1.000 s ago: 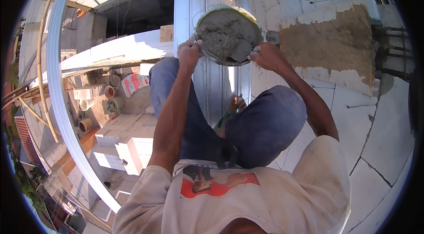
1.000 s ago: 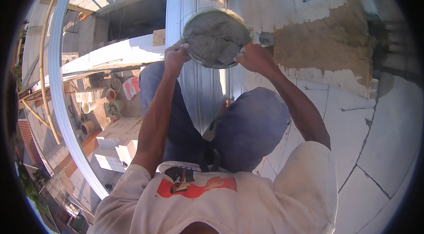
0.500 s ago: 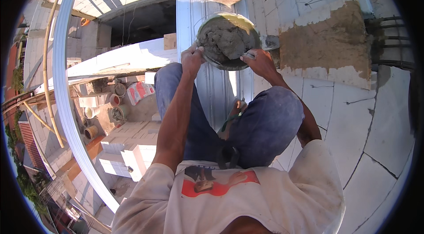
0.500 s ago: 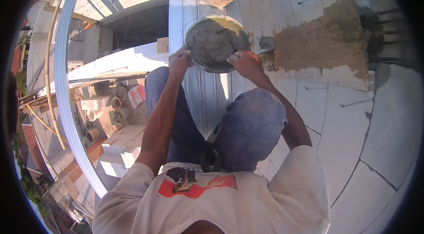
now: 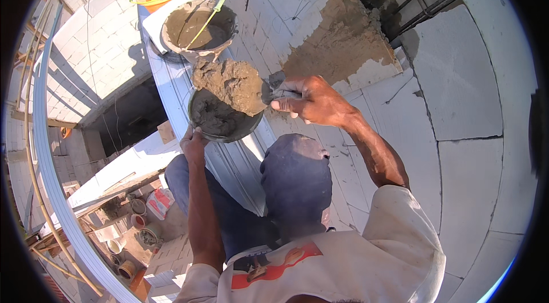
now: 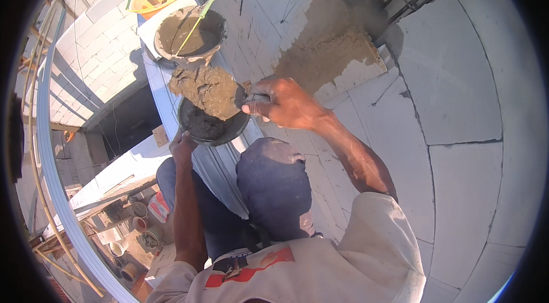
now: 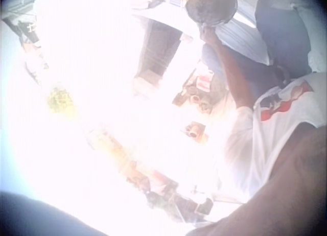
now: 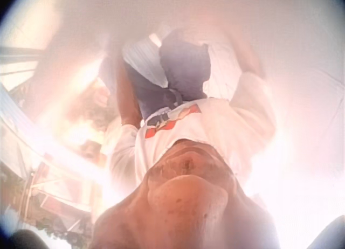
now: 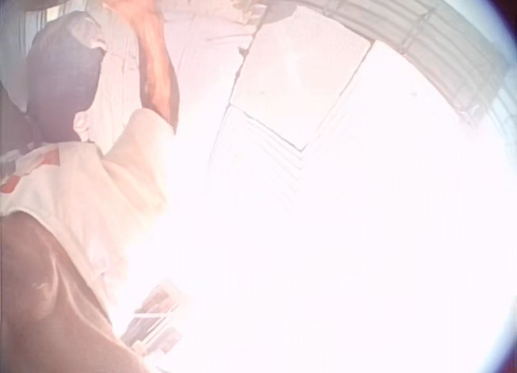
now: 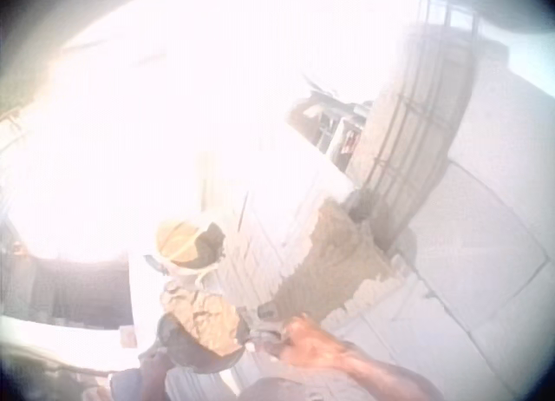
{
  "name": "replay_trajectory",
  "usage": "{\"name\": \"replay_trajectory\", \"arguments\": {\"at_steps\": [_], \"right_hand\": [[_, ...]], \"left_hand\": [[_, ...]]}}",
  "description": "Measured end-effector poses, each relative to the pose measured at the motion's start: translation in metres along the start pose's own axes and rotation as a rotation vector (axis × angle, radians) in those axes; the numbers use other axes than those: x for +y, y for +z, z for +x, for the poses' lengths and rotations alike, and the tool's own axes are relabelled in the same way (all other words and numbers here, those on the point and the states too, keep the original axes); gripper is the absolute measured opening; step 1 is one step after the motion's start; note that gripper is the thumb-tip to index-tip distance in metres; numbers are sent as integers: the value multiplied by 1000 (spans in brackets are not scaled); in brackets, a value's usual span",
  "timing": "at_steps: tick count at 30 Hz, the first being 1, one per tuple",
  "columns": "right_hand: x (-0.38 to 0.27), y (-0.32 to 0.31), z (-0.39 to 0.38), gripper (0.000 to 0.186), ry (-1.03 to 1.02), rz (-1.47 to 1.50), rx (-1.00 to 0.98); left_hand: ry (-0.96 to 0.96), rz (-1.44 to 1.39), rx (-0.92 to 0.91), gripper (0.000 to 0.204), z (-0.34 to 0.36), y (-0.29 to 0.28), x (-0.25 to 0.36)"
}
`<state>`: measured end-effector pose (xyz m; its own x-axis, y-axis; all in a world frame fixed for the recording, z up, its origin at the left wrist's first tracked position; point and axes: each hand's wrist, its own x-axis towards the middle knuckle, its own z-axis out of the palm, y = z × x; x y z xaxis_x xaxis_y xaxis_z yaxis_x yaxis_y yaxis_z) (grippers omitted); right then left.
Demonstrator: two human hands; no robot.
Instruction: The person scoops wet cement from a bucket using a trowel and applies it to a tiled floor surface. They repeatedly smooth the cement over the tiles, working on a specific section of the floor while kneeling on a metal sheet.
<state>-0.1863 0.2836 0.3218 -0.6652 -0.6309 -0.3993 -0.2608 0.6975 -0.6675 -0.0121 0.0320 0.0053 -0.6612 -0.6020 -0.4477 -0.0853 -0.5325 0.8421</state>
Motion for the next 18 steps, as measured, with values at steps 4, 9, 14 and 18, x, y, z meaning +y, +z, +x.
{"name": "replay_trajectory", "arguments": {"at_steps": [4,9,14,18], "right_hand": [[-26,-73,-51,34,72,328,29],[8,-144,-97,37,224,609,450],[6,-138,-123,39,123,550,712],[17,-98,-103,41,102,273,752]], "left_hand": [[-14,4,-13,45,-1,-1,4],[-8,15,-16,45,5,1,-5],[-8,44,-9,41,3,-3,-5],[-57,38,19,39,3,5,-2]]}}
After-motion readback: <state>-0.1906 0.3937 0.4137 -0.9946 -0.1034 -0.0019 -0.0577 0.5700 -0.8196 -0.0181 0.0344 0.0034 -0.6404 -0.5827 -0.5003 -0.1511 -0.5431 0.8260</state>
